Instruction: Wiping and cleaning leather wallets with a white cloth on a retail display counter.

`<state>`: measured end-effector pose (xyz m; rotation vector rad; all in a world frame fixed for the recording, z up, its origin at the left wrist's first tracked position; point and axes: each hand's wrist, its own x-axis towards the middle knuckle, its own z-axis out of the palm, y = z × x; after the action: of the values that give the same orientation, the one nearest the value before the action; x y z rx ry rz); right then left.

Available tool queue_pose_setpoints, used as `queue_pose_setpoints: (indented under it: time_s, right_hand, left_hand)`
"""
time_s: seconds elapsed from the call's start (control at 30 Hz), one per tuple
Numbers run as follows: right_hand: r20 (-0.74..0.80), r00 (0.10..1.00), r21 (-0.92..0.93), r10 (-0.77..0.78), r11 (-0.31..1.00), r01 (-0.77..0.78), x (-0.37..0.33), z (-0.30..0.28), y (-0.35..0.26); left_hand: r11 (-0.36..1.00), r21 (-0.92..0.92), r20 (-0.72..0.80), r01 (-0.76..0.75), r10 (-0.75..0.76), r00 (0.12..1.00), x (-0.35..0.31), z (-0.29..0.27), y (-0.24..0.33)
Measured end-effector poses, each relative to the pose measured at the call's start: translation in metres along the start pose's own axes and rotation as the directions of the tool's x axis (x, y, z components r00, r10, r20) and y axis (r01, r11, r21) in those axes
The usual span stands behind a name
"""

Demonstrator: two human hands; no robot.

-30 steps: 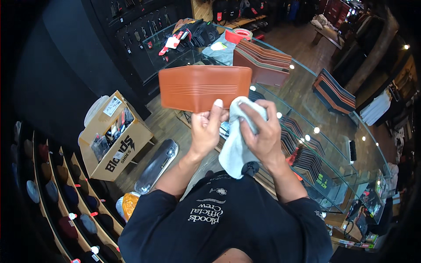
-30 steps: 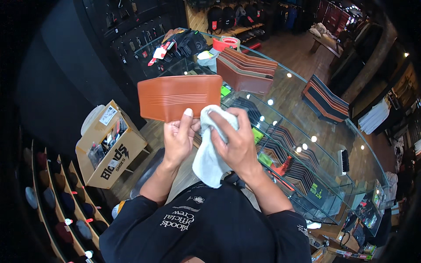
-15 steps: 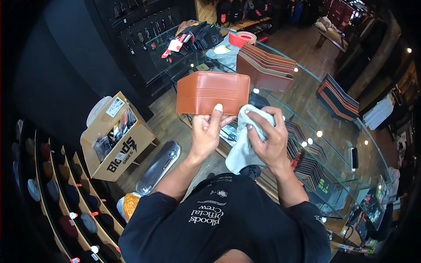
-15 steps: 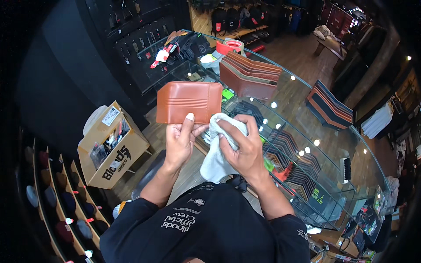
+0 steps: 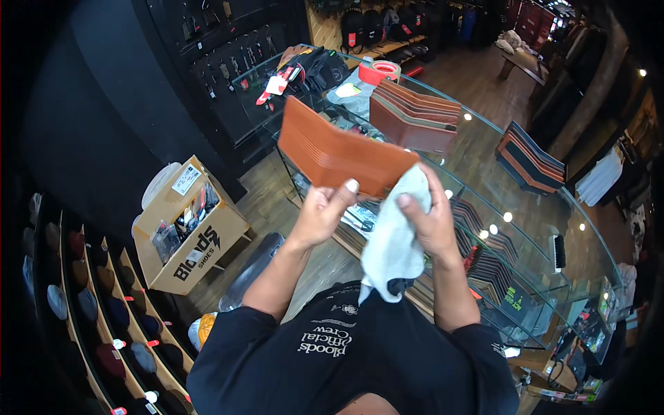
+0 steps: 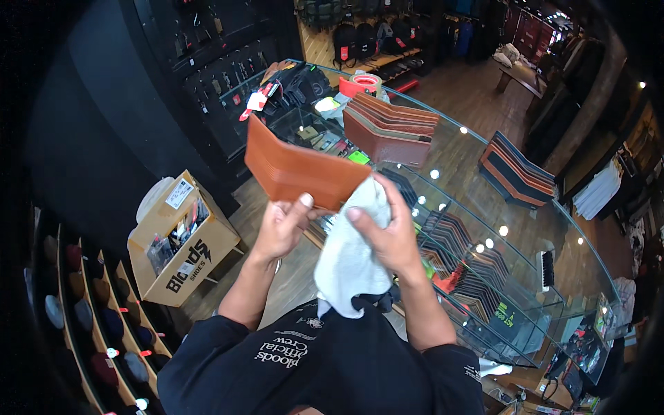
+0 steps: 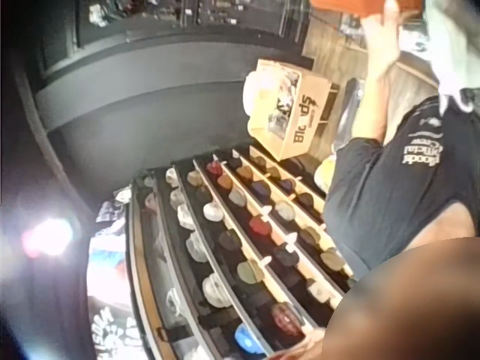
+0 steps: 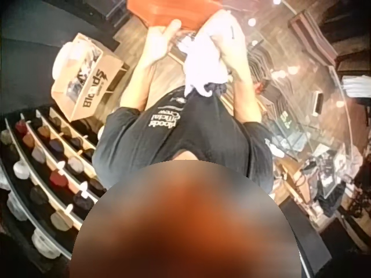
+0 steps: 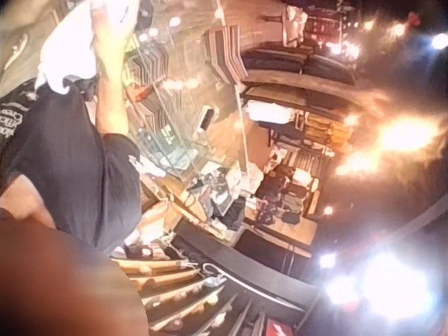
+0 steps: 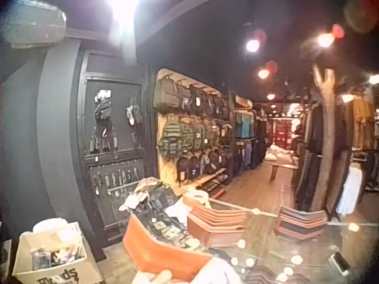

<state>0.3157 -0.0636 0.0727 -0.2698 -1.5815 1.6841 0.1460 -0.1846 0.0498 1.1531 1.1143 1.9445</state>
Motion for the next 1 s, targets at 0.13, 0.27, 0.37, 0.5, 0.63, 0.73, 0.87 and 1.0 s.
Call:
queue_pose_setpoints:
  time_s: [0.13,0.27,0.37,0.5,0.63,0.73,0.87,1.0]
  right_hand:
    - [-0.085,0.995,-0.176,-0.042,0.984,0.026,0.0,0.009,0.009]
    - [0.132,0.842,-0.647,-0.523,0.598,0.473,-0.004,0.007,0.004]
    - [0.386,0.767,-0.674,-0.513,0.41,0.614,-0.016,0.012,0.003]
    - [0.627,0.75,-0.574,-0.211,0.525,0.628,-0.026,0.021,-0.012]
    - [0.568,0.812,-0.514,-0.136,0.712,0.479,-0.02,0.007,-0.016]
    - [0.513,0.827,-0.59,-0.231,0.604,0.536,-0.007,0.011,-0.026]
    - [0.267,0.814,-0.564,-0.516,0.601,0.566,-0.001,0.031,0.016]
    - [0.442,0.801,-0.548,-0.405,0.585,0.598,-0.028,0.044,0.023]
  left_hand:
    - [0.945,-0.266,-0.016,0.188,-0.199,0.98,0.007,0.01,0.003]
    - [0.834,-0.518,0.016,0.191,-0.214,0.977,0.008,0.002,-0.005]
    - [0.815,-0.554,0.023,0.171,-0.191,0.981,0.0,0.009,0.001]
    - [0.726,-0.64,0.091,0.253,-0.254,0.963,0.003,-0.001,0.004]
    - [0.79,-0.527,0.169,0.313,-0.264,0.95,-0.008,-0.003,0.003]
    - [0.623,-0.658,0.299,0.423,-0.3,0.906,-0.021,-0.011,-0.011]
    - [0.721,-0.628,0.057,0.293,-0.333,0.941,-0.02,0.012,-0.018]
    - [0.807,-0.498,-0.006,0.318,-0.369,0.929,-0.018,-0.001,-0.02]
